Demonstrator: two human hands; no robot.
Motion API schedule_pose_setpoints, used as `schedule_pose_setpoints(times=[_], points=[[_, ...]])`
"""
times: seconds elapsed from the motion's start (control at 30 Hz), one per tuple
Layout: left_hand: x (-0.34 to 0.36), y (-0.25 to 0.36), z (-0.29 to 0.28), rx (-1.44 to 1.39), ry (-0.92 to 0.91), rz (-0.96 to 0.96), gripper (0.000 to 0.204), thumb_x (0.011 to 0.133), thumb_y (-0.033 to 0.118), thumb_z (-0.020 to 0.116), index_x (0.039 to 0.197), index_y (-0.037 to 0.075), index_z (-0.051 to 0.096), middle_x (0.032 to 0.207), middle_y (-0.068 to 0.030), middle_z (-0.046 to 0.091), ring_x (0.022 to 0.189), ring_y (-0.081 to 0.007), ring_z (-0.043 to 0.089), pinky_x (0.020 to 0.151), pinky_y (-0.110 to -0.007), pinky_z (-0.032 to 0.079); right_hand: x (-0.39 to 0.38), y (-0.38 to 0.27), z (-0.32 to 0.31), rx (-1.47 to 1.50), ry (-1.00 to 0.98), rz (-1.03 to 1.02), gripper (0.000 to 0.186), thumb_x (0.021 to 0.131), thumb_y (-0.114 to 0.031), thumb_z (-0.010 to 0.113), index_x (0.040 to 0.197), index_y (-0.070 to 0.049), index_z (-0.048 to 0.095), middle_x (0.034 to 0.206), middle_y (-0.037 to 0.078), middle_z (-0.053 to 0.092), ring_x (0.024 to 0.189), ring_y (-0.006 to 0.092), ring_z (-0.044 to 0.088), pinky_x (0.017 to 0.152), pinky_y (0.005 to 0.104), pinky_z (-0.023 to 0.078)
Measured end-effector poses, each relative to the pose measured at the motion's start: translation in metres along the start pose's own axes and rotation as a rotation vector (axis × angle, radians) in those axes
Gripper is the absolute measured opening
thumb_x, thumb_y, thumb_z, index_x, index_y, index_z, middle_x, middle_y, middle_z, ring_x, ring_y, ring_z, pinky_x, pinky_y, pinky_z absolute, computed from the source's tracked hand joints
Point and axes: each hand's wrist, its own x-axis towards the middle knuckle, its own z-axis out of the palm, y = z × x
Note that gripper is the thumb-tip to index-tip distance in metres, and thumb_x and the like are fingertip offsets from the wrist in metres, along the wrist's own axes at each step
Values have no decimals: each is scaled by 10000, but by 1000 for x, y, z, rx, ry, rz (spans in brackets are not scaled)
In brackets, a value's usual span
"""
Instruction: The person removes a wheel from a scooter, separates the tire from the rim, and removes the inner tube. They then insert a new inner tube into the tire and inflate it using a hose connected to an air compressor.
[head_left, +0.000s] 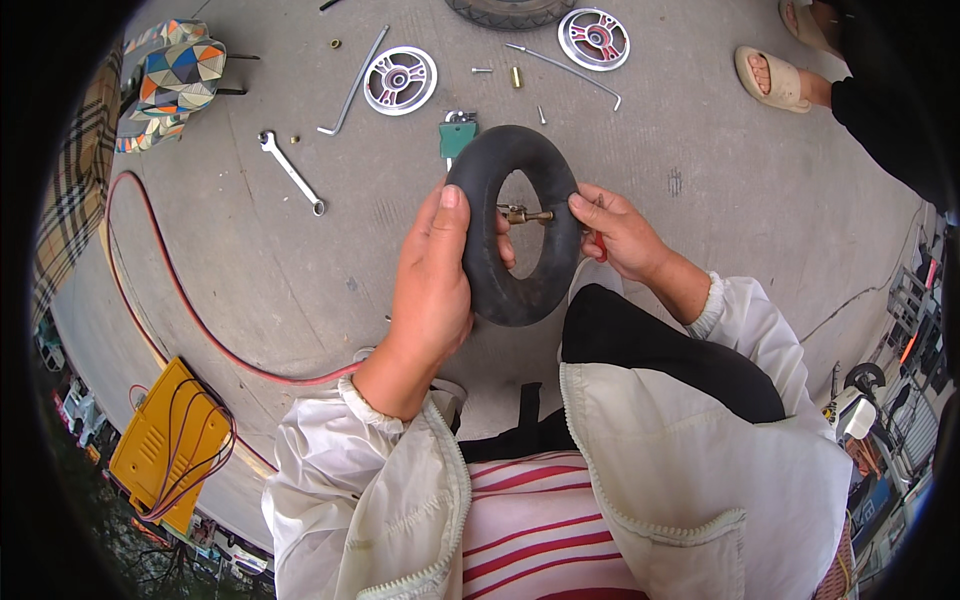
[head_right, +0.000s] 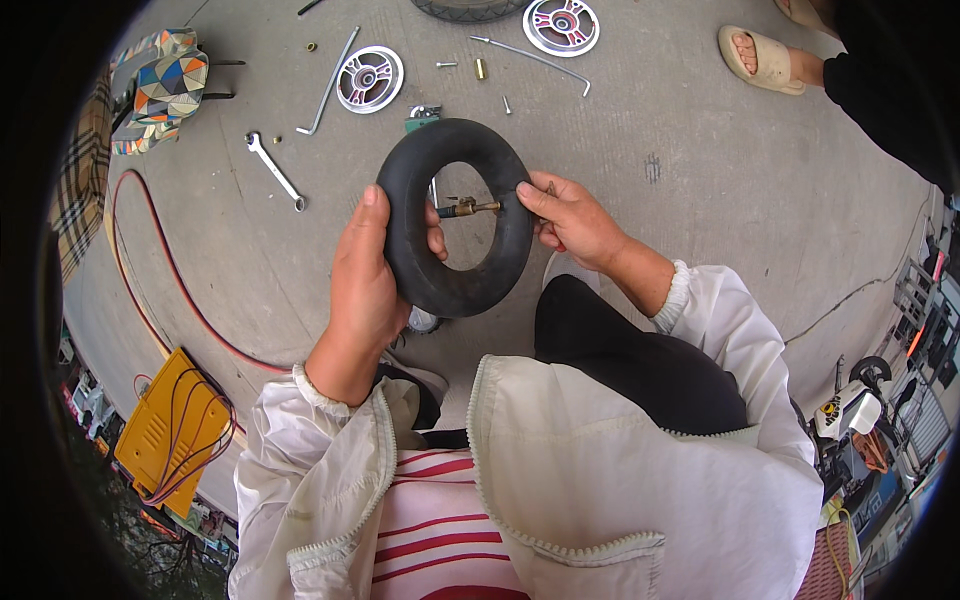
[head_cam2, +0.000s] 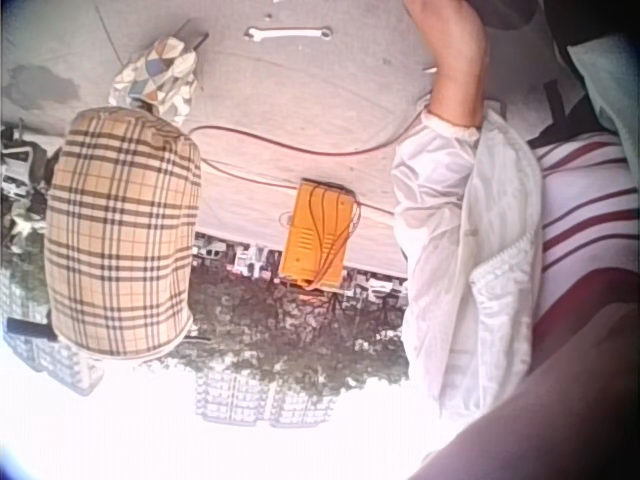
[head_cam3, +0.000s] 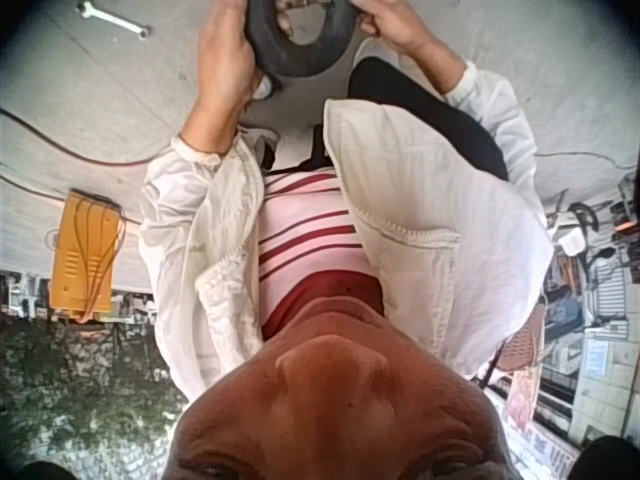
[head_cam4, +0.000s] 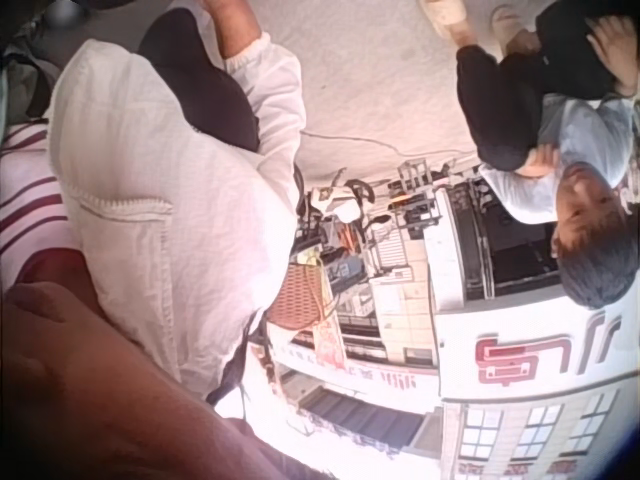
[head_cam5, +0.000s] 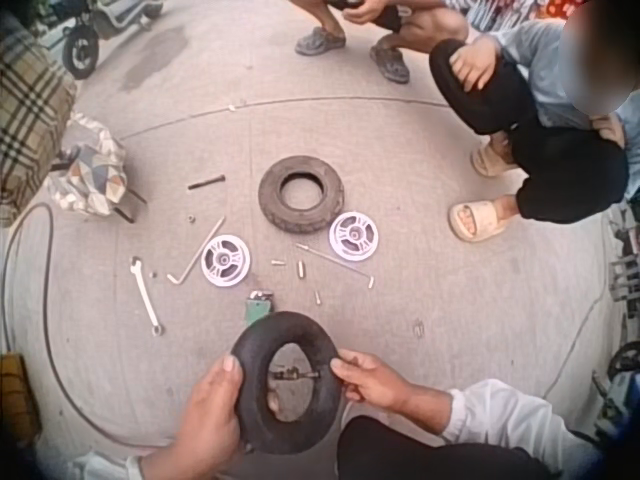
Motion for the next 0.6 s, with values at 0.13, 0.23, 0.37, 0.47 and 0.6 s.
schedule_pose_setpoints(times=[0.13,0.23,0.37,0.47,0.6], points=[[2,-3,-9,36,-74,43,504,1071,361,447,1418,-5,436,950,-68,606,786,-128,606,709,-277,518,-2,-3,-1,-22,16,26,405,1054,-350,523,1300,-30,562,875,-17,576,563,24,387,462,184,295],[-9,-17,-3,159,-135,120,534,1049,331,475,1454,-7,391,1006,-104,617,864,-163,618,803,-308,510,-3,-6,4,-15,39,-36,426,1039,-361,556,1324,-45,550,906,-25,564,604,24,401,476,185,299],[-33,-46,-11,248,-326,43,731,987,152,587,1576,24,174,1207,-128,583,1120,-207,576,1029,-375,432,-2,-10,-5,-217,8,-90,486,1021,-288,603,1428,-50,486,1084,23,617,836,71,535,687,228,462],[-38,-67,-22,345,-357,27,776,964,88,607,1582,9,144,1437,-158,435,1314,-222,442,1081,-340,374,7,-6,-11,-341,-66,-264,600,1002,-340,622,1494,-64,417,1290,58,579,1104,136,561,961,308,477],[-38,-69,-24,365,-353,-42,814,928,61,630,1580,9,146,1524,-179,364,1381,-238,392,1092,-329,353,5,-9,-14,-393,-70,-208,638,981,-356,640,1509,-80,411,1379,69,537,1247,187,512,1094,359,400]])
